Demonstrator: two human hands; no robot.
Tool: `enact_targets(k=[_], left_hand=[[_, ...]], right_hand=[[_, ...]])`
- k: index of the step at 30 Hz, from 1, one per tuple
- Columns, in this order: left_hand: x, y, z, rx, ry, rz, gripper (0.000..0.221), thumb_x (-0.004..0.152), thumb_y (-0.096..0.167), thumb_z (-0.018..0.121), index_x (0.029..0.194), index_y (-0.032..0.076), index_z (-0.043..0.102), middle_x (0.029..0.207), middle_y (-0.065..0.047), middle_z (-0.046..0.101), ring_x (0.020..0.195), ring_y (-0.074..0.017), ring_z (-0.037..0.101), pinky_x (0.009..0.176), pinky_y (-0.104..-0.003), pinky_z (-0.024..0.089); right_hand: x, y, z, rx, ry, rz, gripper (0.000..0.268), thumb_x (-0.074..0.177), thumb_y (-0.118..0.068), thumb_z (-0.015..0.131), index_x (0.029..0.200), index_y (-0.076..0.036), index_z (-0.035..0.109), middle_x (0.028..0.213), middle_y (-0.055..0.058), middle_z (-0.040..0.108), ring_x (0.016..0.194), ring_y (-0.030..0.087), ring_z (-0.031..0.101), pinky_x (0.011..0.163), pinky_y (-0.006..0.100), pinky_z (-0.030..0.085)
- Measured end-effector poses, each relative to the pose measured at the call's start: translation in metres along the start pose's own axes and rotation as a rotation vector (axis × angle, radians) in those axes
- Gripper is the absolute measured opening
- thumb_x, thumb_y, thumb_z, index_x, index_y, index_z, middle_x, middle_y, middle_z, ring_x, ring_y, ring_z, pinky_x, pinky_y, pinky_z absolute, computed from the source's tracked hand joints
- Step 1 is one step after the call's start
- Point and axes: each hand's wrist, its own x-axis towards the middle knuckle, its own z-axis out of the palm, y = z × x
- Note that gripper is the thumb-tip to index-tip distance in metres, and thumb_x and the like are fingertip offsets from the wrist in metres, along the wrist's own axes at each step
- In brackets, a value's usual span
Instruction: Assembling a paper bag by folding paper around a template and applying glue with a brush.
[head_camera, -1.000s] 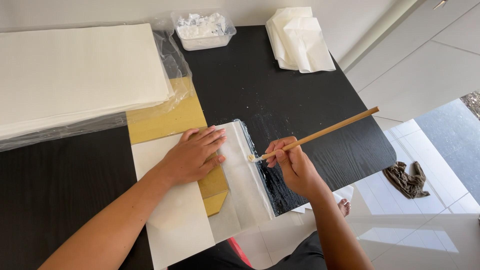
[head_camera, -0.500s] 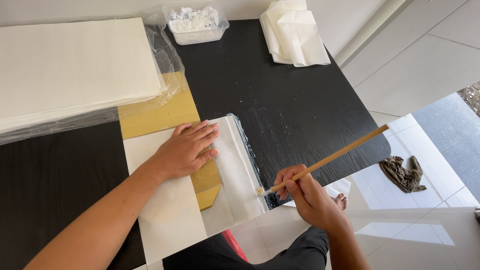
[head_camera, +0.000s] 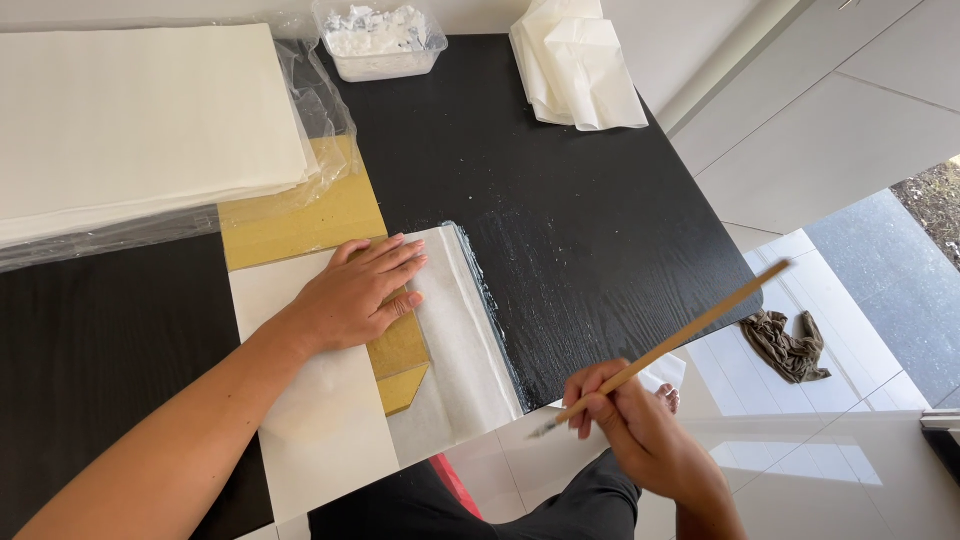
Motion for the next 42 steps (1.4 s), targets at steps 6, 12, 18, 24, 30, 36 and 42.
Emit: enact_targets(k=[6, 12, 18, 24, 30, 36, 42], left_hand=[[0.001, 0.002, -0.003, 0.004, -0.016, -0.008, 0.065, 0.105, 0.053, 0.028, 0.156, 0.014, 0.038, 0.167, -0.003, 0.03, 0.156, -0.0205, 0.017, 0.119, -0.045, 0.012], [0.0, 0.002, -0.002, -0.002, 0.005, -0.002, 0.065, 0.105, 0.054, 0.029, 0.155, 0.014, 0.039, 0.166, -0.003, 0.031, 0.155, -0.0214, 0.019, 0.119, -0.045, 0.012], [0.001, 0.004, -0.003, -0.009, 0.014, 0.0, 0.065, 0.106, 0.053, 0.026, 0.154, 0.012, 0.041, 0.166, -0.005, 0.031, 0.155, -0.023, 0.019, 0.118, -0.047, 0.013], [-0.001, 0.025, -0.032, -0.019, -0.145, -0.121, 0.069, 0.105, 0.06, 0.023, 0.153, 0.016, 0.044, 0.164, -0.007, 0.036, 0.155, -0.0227, 0.025, 0.125, -0.05, 0.009], [-0.001, 0.023, -0.03, -0.015, -0.149, -0.122, 0.065, 0.105, 0.057, 0.025, 0.153, 0.018, 0.044, 0.164, -0.007, 0.036, 0.156, -0.023, 0.024, 0.125, -0.049, 0.007], [-0.001, 0.023, -0.032, -0.024, -0.158, -0.124, 0.064, 0.105, 0.056, 0.026, 0.153, 0.019, 0.044, 0.164, -0.007, 0.037, 0.155, -0.0234, 0.024, 0.125, -0.049, 0.006], [-0.001, 0.024, -0.034, -0.039, -0.154, -0.129, 0.065, 0.105, 0.057, 0.024, 0.154, 0.018, 0.044, 0.164, -0.008, 0.037, 0.155, -0.0236, 0.025, 0.125, -0.049, 0.006]], right_hand=[[0.027, 0.003, -0.003, -0.117, 0.011, -0.043, 0.01, 0.108, -0.009, 0.033, 0.105, -0.006, 0.043, 0.097, 0.011, 0.061, 0.073, 0.014, 0.063, 0.071, 0.027, 0.059], [0.053, 0.016, 0.002, -0.081, -0.034, 0.06, 0.012, 0.108, -0.014, 0.035, 0.107, -0.008, 0.045, 0.103, 0.01, 0.065, 0.077, 0.015, 0.067, 0.071, 0.027, 0.062], [0.077, 0.022, 0.008, -0.179, 0.019, -0.019, 0.01, 0.109, -0.016, 0.033, 0.106, -0.012, 0.042, 0.107, 0.008, 0.066, 0.078, 0.014, 0.066, 0.077, 0.03, 0.061], [0.112, 0.057, 0.012, -0.078, 0.18, -0.183, 0.008, 0.107, -0.011, 0.043, 0.107, -0.004, 0.048, 0.092, 0.013, 0.065, 0.07, 0.023, 0.073, 0.071, 0.04, 0.063], [0.148, 0.066, 0.011, -0.096, 0.186, -0.222, 0.006, 0.108, -0.009, 0.043, 0.107, -0.004, 0.047, 0.093, 0.014, 0.063, 0.071, 0.022, 0.072, 0.073, 0.04, 0.062], [0.182, 0.076, 0.009, -0.111, 0.175, -0.298, 0.006, 0.109, -0.007, 0.041, 0.108, -0.002, 0.044, 0.098, 0.017, 0.063, 0.076, 0.024, 0.072, 0.072, 0.043, 0.063], [0.21, 0.085, 0.01, -0.052, 0.184, -0.332, 0.006, 0.11, -0.007, 0.041, 0.11, -0.002, 0.044, 0.1, 0.017, 0.06, 0.08, 0.022, 0.071, 0.076, 0.04, 0.064]])
